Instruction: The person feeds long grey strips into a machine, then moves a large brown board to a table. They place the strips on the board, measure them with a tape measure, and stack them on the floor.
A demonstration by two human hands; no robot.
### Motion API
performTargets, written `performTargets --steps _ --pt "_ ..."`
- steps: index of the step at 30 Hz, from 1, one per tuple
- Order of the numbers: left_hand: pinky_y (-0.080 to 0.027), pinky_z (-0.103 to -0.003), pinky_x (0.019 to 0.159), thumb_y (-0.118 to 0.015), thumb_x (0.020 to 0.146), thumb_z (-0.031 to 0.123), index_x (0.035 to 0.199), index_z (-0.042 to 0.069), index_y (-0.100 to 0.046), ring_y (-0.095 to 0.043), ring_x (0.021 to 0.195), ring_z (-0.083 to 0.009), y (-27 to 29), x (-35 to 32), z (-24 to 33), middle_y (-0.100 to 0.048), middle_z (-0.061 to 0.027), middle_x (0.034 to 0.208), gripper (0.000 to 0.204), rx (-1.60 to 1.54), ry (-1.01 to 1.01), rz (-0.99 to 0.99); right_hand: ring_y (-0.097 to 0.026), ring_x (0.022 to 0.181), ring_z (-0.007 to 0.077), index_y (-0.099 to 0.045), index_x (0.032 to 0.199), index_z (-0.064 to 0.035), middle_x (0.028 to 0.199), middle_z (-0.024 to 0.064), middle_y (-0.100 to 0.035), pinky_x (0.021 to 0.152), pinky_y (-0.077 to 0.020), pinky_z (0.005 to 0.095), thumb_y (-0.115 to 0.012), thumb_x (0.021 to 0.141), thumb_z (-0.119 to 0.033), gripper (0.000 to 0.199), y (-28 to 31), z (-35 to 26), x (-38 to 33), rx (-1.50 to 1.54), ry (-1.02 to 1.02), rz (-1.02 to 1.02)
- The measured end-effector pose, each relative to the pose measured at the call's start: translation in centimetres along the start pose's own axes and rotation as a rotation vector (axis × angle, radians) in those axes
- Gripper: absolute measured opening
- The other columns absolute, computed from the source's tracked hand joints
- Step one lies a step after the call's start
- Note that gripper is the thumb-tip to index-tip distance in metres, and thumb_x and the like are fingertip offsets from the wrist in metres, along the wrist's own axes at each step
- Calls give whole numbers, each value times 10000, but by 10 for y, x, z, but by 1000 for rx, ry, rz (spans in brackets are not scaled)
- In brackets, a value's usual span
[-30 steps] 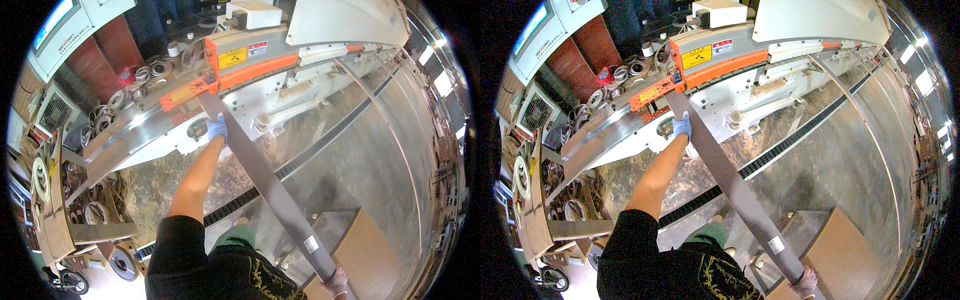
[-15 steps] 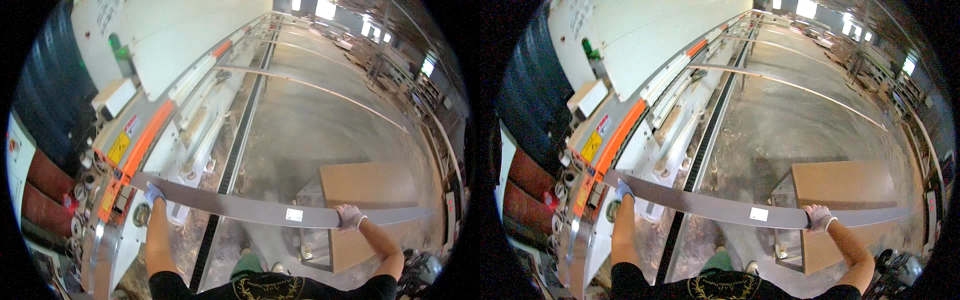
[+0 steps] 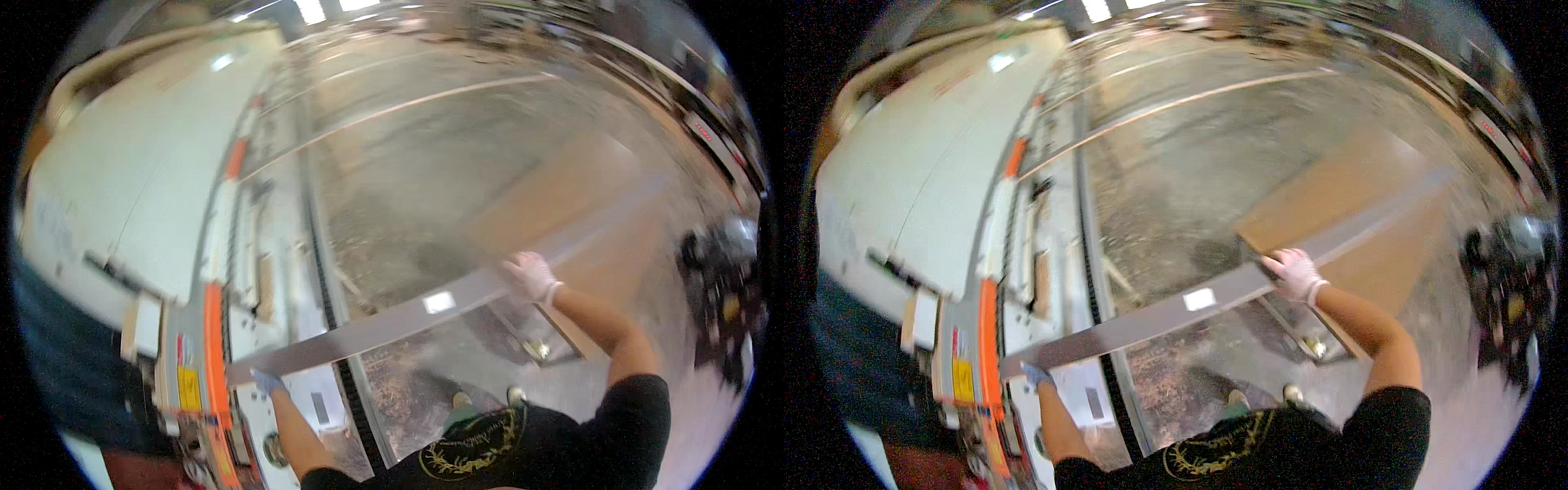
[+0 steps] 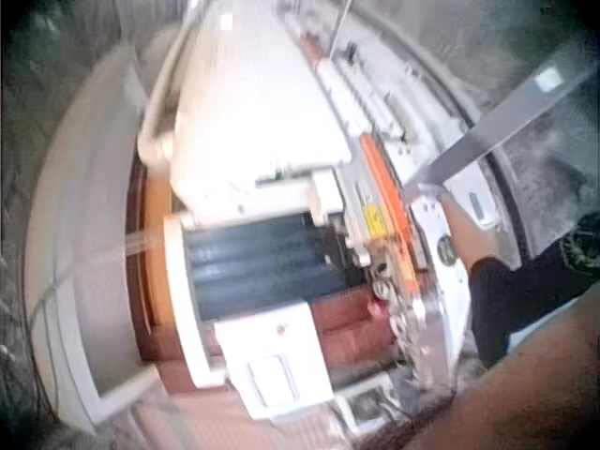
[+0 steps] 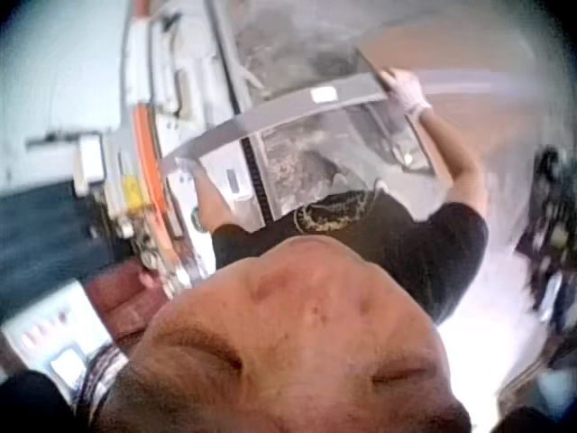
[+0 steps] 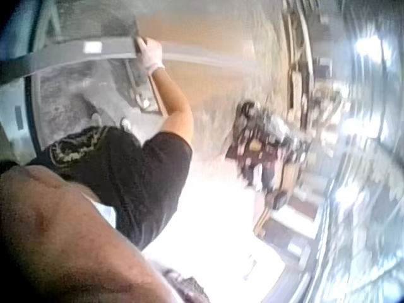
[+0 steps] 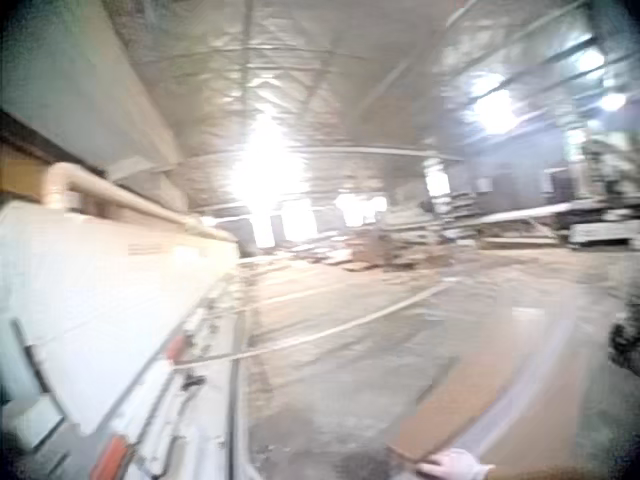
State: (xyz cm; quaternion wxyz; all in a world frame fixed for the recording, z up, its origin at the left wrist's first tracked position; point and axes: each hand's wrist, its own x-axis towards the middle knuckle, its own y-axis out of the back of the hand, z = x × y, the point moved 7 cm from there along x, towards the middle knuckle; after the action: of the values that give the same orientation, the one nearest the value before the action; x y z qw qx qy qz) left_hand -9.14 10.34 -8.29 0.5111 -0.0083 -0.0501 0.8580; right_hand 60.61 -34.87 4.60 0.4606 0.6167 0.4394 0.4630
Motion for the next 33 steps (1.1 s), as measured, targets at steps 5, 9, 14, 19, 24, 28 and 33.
performTargets --steps 5,9,14,19,24,28,33 --pt "-435 -351 529 -484 853 595 996 130 -560 -517 612 -209 -115 -250 -39 -534 -56 735 492 318 387 -478 -459 1166 322 -483 1237 -165 1230 154 -490 951 -376 477 -740 602 -315 702 -71 43 -170 -250 -598 -14" --pt "-358 -379 1023 -618 828 394 1393 -30 -244 -441 1215 -351 -120 -370 25 -410 -227 1351 799 923 -359 -810 -308 1300 371 -311 1380 -242 1414 153 -336 989 -317 542 -793 597 -353 926 -121 68 -318 121 -1309 -580" --pt "-389 -399 987 -665 760 466 1420 73 -267 -451 1215 -341 -93 -419 23 -405 -199 1374 865 969 -467 -704 -246 1307 436 -182 1428 -314 1500 132 -160 906 -423 554 -824 552 -405 1090 -180 103 -400 -13 -1516 -490" --pt "-401 -425 979 -686 722 426 1405 76 -279 -469 1188 -369 -124 -408 36 -443 -226 1328 869 1265 -292 -622 -50 1361 478 -101 1453 -315 1524 148 -41 999 -276 629 -760 664 -369 1030 -194 128 -386 96 -1526 -434" --pt "-418 -412 956 -665 725 434 1325 62 -389 -490 1163 -350 -130 -421 12 -479 -211 1293 758 1516 -398 -711 -27 1367 470 -101 1457 -288 1522 166 -31 1004 -241 649 -769 657 -379 1046 -178 159 -394 181 -1452 -429" --pt "-431 -403 936 -643 733 453 1253 68 -490 -504 1151 -329 -131 -445 20 -500 -196 1274 664 1757 -588 -722 -30 1366 472 -89 1460 -294 1522 166 -29 1006 -230 655 -784 641 -382 1077 -162 197 -400 206 -1425 -432" --pt "-432 -484 900 -560 798 491 1193 114 -575 -468 1180 -337 -168 -508 10 -530 -163 1242 546 2159 -699 -921 -24 1370 466 -69 1461 -305 1527 154 -6 1007 -201 670 -787 636 -354 1095 -166 262 -414 150 -1422 -458"
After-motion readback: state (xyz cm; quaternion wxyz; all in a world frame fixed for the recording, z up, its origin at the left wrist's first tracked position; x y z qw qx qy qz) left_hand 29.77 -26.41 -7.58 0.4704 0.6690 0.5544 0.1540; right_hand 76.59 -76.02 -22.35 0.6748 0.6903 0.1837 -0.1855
